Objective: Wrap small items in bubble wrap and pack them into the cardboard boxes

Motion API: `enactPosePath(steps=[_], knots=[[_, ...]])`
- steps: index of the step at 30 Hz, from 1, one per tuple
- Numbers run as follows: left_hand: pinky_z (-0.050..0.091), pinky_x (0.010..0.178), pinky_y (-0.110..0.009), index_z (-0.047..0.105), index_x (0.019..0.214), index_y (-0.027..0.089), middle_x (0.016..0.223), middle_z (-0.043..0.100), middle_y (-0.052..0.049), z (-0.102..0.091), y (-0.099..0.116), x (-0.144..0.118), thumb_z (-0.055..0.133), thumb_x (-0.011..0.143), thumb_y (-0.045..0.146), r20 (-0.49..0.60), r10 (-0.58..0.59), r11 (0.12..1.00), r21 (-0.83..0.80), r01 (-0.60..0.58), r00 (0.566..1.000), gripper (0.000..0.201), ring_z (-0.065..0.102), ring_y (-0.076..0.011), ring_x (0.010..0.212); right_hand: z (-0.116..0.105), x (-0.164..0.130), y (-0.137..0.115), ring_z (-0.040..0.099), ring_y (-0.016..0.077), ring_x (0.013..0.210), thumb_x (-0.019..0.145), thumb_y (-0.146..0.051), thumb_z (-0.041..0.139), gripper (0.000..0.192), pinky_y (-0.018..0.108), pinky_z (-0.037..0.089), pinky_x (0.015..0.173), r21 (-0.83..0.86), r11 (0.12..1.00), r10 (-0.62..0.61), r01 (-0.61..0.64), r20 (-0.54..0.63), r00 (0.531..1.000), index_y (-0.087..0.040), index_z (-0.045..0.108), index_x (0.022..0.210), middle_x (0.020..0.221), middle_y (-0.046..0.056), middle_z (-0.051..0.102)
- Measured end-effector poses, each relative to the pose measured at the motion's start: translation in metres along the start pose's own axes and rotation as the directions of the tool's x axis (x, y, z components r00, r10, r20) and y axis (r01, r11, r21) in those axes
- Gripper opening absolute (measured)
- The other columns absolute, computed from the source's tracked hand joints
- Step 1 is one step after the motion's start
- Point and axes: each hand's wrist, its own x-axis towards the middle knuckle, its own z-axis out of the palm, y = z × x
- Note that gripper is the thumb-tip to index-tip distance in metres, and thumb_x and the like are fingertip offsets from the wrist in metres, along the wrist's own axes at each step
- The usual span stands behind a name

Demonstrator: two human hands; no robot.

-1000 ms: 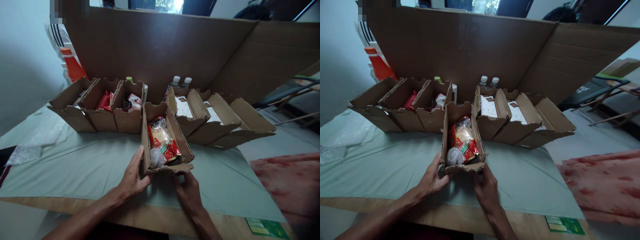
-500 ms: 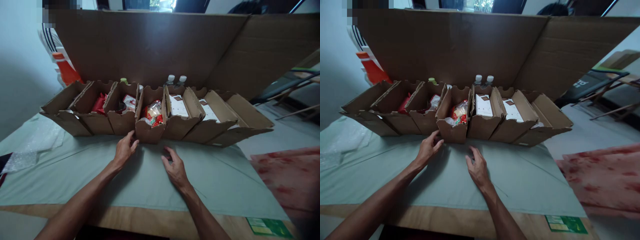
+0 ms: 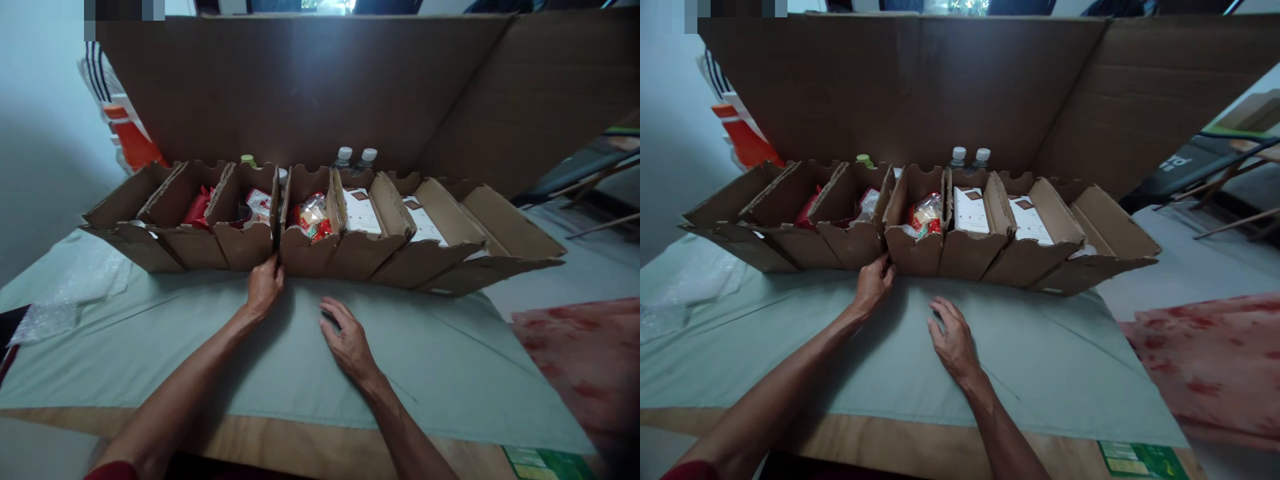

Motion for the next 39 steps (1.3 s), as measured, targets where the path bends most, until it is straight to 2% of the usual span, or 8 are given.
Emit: enactPosePath(steps=[5,11,15,20,26,31,35,39], knots=[[0.057,0.073,-0.027,0.061,0.137,0.015,0.104,0.081,-0.009,-0.007,-0.003,-0.037,0.061,0.089,0.019,0.042,0.030,0.994,-0.105,-0.025,0.999,0.048,0.073,-0.0168,0.073,-0.018,0.005,-0.025,0.072,0.0246,0.105,0.093,-0.032,0.056,0.025,0.042,0.058,0.097,0.010,1.000,-0.019,0.019,0.001,1.000,-0.021,0.075,0.105,0.112,0.010,0.077],[0.063,0.074,-0.026,0.072,0.121,0.020,0.094,0.082,-0.005,-0.044,-0.035,-0.139,0.058,0.090,0.022,0.060,0.245,0.907,-0.368,-0.207,0.968,0.034,0.078,-0.0169,0.079,-0.020,0.073,-0.125,0.072,0.0167,0.081,0.097,-0.030,0.053,0.038,0.028,0.056,0.081,0.001,0.982,-0.188,0.188,0.030,0.982,-0.021,0.063,0.133,0.096,0.004,0.077],[0.066,0.073,-0.027,0.076,0.113,0.024,0.092,0.083,-0.004,-0.073,-0.064,-0.182,0.060,0.091,0.024,0.022,0.130,0.917,-0.382,-0.112,0.991,0.027,0.080,-0.0198,0.081,0.011,0.135,-0.176,0.071,0.0216,0.078,0.092,-0.023,0.057,0.061,0.032,0.053,0.079,-0.274,0.940,-0.166,0.201,0.148,0.975,-0.018,0.046,0.152,0.087,0.004,0.077],[0.067,0.076,-0.031,0.077,0.108,0.024,0.091,0.083,-0.005,-0.113,-0.102,-0.203,0.064,0.091,0.032,-0.082,-0.011,0.939,-0.345,-0.017,0.997,0.023,0.081,-0.0226,0.083,0.037,0.162,-0.185,0.071,0.0247,0.081,0.091,-0.019,0.055,0.029,0.031,0.049,0.073,-0.484,0.861,-0.105,0.156,0.131,0.986,-0.020,0.071,0.115,0.084,0.009,0.077],[0.067,0.074,-0.028,0.077,0.105,0.022,0.090,0.083,-0.006,-0.138,-0.111,-0.212,0.063,0.092,0.038,-0.103,-0.092,0.915,-0.402,0.043,0.990,0.026,0.081,-0.0219,0.082,0.018,0.098,-0.185,0.070,0.0198,0.070,0.092,-0.024,0.054,0.019,0.027,0.045,0.066,-0.426,0.872,-0.175,0.239,0.183,0.967,-0.023,0.072,0.095,0.080,0.003,0.076],[0.065,0.076,-0.030,0.076,0.106,0.023,0.099,0.080,-0.006,-0.150,-0.101,-0.205,0.062,0.093,0.035,-0.166,-0.076,0.932,-0.363,0.010,0.983,0.022,0.078,-0.0202,0.086,-0.049,0.005,-0.171,0.069,0.0170,0.065,0.094,-0.034,0.056,0.020,0.025,0.049,0.057,-0.197,0.944,-0.211,0.264,0.255,0.944,-0.027,0.074,0.091,0.079,0.000,0.076],[0.063,0.083,-0.034,0.069,0.121,0.023,0.124,0.069,-0.010,-0.146,-0.095,-0.192,0.064,0.091,0.031,-0.224,-0.025,0.940,-0.336,-0.054,0.974,0.032,0.072,-0.0214,0.100,-0.102,-0.039,-0.136,0.074,0.0211,0.077,0.087,-0.042,0.066,0.019,0.029,0.057,0.065,-0.167,0.985,-0.031,0.034,0.018,0.999,-0.028,0.077,0.094,0.091,0.004,0.079],[0.058,0.096,-0.041,0.055,0.141,0.024,0.139,0.060,-0.012,-0.129,-0.087,-0.174,0.067,0.088,0.030,-0.095,0.028,0.919,-0.390,-0.063,0.995,0.054,0.066,-0.0248,0.116,-0.116,-0.067,-0.095,0.075,0.0235,0.091,0.083,-0.043,0.071,0.044,0.031,0.059,0.075,0.008,0.977,0.206,-0.212,-0.282,0.937,-0.026,0.072,0.123,0.102,0.009,0.078]])
